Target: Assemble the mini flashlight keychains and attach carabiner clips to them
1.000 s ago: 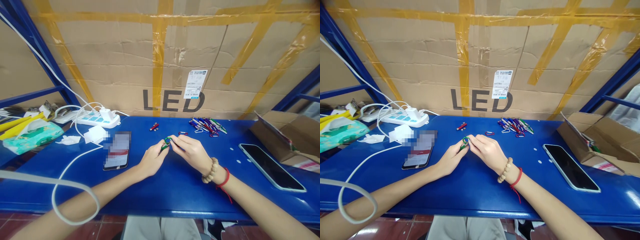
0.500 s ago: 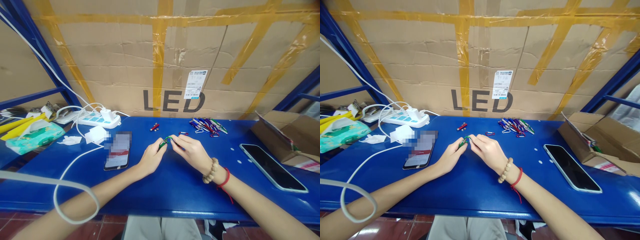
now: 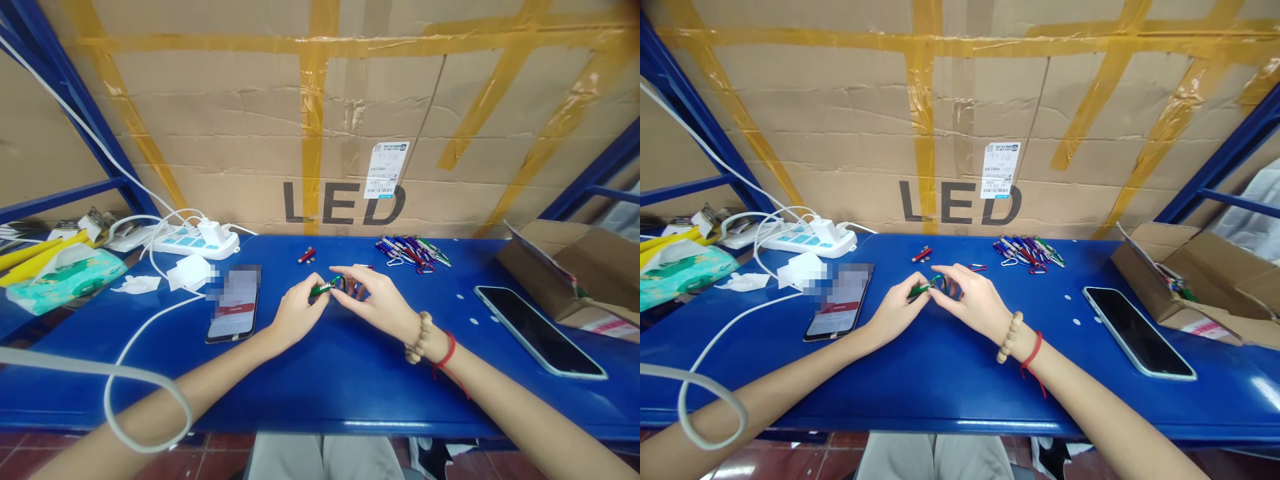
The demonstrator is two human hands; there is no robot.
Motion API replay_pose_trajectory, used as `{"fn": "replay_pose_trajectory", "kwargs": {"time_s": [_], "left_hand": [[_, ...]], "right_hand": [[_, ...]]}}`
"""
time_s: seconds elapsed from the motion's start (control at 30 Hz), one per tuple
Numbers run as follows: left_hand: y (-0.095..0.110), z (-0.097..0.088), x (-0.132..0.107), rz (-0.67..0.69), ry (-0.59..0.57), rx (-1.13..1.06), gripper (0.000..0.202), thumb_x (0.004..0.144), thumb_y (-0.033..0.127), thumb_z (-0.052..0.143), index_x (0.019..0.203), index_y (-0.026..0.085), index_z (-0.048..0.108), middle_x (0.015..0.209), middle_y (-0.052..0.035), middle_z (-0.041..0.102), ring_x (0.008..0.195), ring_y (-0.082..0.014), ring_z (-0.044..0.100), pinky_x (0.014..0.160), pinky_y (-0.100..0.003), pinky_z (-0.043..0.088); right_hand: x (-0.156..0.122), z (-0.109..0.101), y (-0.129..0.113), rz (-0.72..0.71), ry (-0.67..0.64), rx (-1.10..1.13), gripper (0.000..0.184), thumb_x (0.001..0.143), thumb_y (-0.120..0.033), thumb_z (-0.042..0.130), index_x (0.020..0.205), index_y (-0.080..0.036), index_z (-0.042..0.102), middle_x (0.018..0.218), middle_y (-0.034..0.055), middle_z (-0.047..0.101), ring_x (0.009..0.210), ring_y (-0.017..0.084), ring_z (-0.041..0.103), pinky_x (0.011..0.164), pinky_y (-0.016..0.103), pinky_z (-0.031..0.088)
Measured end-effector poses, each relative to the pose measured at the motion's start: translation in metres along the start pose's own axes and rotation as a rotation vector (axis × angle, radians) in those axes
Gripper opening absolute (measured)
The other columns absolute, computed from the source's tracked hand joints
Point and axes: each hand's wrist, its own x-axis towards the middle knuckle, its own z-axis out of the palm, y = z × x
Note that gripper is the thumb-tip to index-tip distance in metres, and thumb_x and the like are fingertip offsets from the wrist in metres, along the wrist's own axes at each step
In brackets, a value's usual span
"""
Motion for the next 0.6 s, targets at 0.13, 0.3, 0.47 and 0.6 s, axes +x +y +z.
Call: {"fn": "replay_pose_trajectory", "kwargs": {"time_s": [0.13,0.3,0.47,0.6], "left_hand": [[0.0,0.002,-0.001,-0.012,-0.041,-0.016,0.011,0.08,0.029,0.044,0.074,0.021,0.046,0.072,0.003,0.055,0.069,-0.0143,0.05,0.064,-0.024,0.037],[-0.001,0.004,0.0,-0.024,0.001,-0.082,0.013,0.079,0.032,0.049,0.076,0.02,0.05,0.072,0.0028,0.057,0.069,-0.0134,0.051,0.066,-0.024,0.038],[-0.003,0.004,0.002,-0.008,0.047,-0.149,0.015,0.079,0.031,0.051,0.088,0.02,0.051,0.067,0.0044,0.054,0.059,-0.0109,0.047,0.059,-0.022,0.035],[-0.007,0.004,0.003,-0.021,0.074,-0.191,0.019,0.079,0.03,0.051,0.095,0.019,0.05,0.058,0.0071,0.045,0.052,-0.0094,0.04,0.055,-0.022,0.031]], "right_hand": [[0.003,0.0,-0.002,0.04,-0.066,0.143,0.028,0.087,-0.036,0.052,0.107,-0.019,0.061,0.084,0.0027,0.066,0.066,0.011,0.058,0.062,0.023,0.049],[0.005,-0.003,0.001,0.126,-0.057,0.287,0.025,0.086,-0.034,0.052,0.093,-0.016,0.067,0.077,0.0028,0.068,0.057,0.01,0.058,0.057,0.022,0.049],[0.01,-0.012,0.017,0.245,0.028,0.367,0.029,0.081,-0.04,0.057,0.087,-0.014,0.069,0.065,0.0024,0.067,0.052,0.011,0.059,0.049,0.021,0.048],[0.017,-0.031,0.05,0.336,0.27,0.332,0.034,0.076,-0.043,0.061,0.088,-0.012,0.069,0.067,0.0048,0.068,0.055,0.014,0.062,0.051,0.024,0.052]]}}
